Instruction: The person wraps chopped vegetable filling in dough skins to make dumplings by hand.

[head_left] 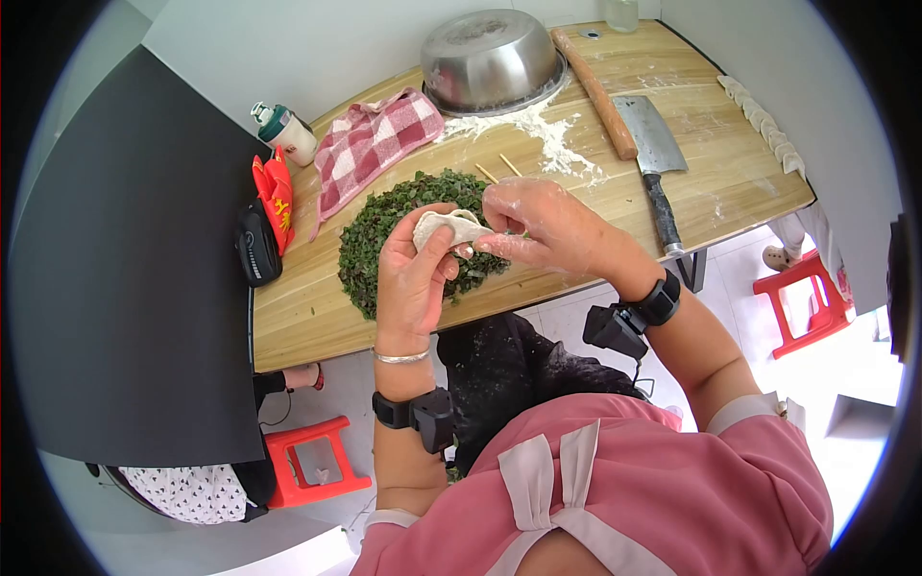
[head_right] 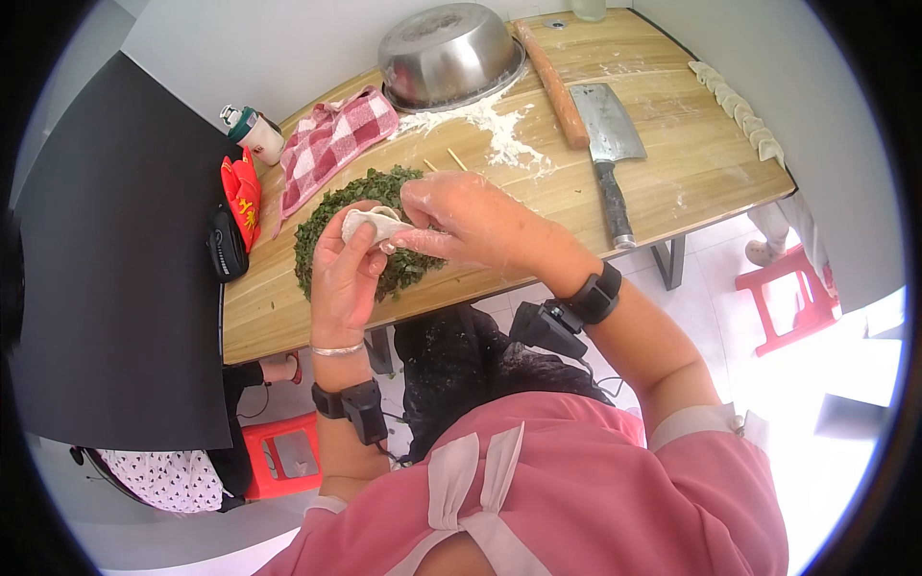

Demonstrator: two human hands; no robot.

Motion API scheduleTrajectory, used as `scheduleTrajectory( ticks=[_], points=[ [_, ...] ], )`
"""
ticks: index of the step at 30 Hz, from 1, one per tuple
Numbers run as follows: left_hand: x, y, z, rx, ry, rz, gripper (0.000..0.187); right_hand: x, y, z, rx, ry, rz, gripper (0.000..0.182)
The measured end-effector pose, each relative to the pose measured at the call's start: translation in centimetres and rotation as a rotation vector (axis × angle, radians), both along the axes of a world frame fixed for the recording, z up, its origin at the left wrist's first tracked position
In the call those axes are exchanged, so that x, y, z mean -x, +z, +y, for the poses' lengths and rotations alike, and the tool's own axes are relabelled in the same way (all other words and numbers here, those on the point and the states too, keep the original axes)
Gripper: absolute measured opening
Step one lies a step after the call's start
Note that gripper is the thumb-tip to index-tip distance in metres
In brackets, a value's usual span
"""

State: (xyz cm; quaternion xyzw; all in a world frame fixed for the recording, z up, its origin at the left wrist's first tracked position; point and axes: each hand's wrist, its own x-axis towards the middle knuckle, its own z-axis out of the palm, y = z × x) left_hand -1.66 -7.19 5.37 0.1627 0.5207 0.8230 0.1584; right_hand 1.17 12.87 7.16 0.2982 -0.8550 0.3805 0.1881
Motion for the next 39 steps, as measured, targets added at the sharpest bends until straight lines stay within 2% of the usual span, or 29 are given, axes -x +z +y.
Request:
scheduleTrajectory(
  ticks=[1,5,8,10,13,17,19,23,26,28,31,35,37,39],
  points=[
    [0.1,-0.1,0.0,-0.017,-0.014,-0.001,0.026,-0.1,0.4,0.2,-0.048,-0.009,-0.106,0.025],
    [0.1,0.0,0.1,0.031,-0.023,0.013,0.027,0.5,0.2,0.3,0.004,0.078,-0.116,0.028],
    [0.1,0.1,0.1,0.029,-0.055,0.033,0.027,0.6,0.2,0.2,0.013,0.101,-0.174,0.025],
    [0.1,0.1,0.1,0.022,-0.049,0.024,0.026,0.9,-0.4,-0.1,0.015,0.082,0.030,0.021],
    [0.2,0.2,0.3,0.031,-0.044,0.032,0.025,0.9,-0.6,-0.4,0.007,0.026,0.166,0.018],
    [0.4,0.4,0.2,0.060,-0.034,0.048,0.023,1.2,-0.1,-0.1,0.043,0.055,0.198,0.022],
    [0.2,0.6,0.2,0.124,-0.029,0.062,0.022,0.7,1.3,0.7,-0.139,0.090,-0.053,0.026],
    [-0.1,1.0,0.3,0.173,-0.055,0.059,0.022,0.8,1.3,0.4,-0.127,0.064,-0.003,0.029],
    [0.0,0.9,0.3,0.168,-0.062,0.051,0.022,1.4,0.3,0.1,-0.123,0.070,0.098,0.021],
    [0.3,0.7,0.2,0.161,-0.059,0.064,0.022,1.7,-0.5,-0.2,-0.116,0.009,0.258,0.016],
    [0.1,1.0,0.4,0.117,-0.015,0.079,0.025,1.8,-0.7,-0.2,-0.135,-0.028,0.312,0.017],
    [0.2,0.8,0.1,0.116,-0.016,0.110,0.027,1.8,-0.4,0.2,-0.137,-0.007,0.306,0.016],
    [0.2,0.8,0.1,0.157,-0.025,0.152,0.028,1.4,0.6,0.6,-0.169,0.070,0.128,0.016],
    [0.1,0.9,0.2,0.153,-0.037,0.150,0.028,1.3,0.6,0.3,-0.164,0.050,0.161,0.016]
  ],
)
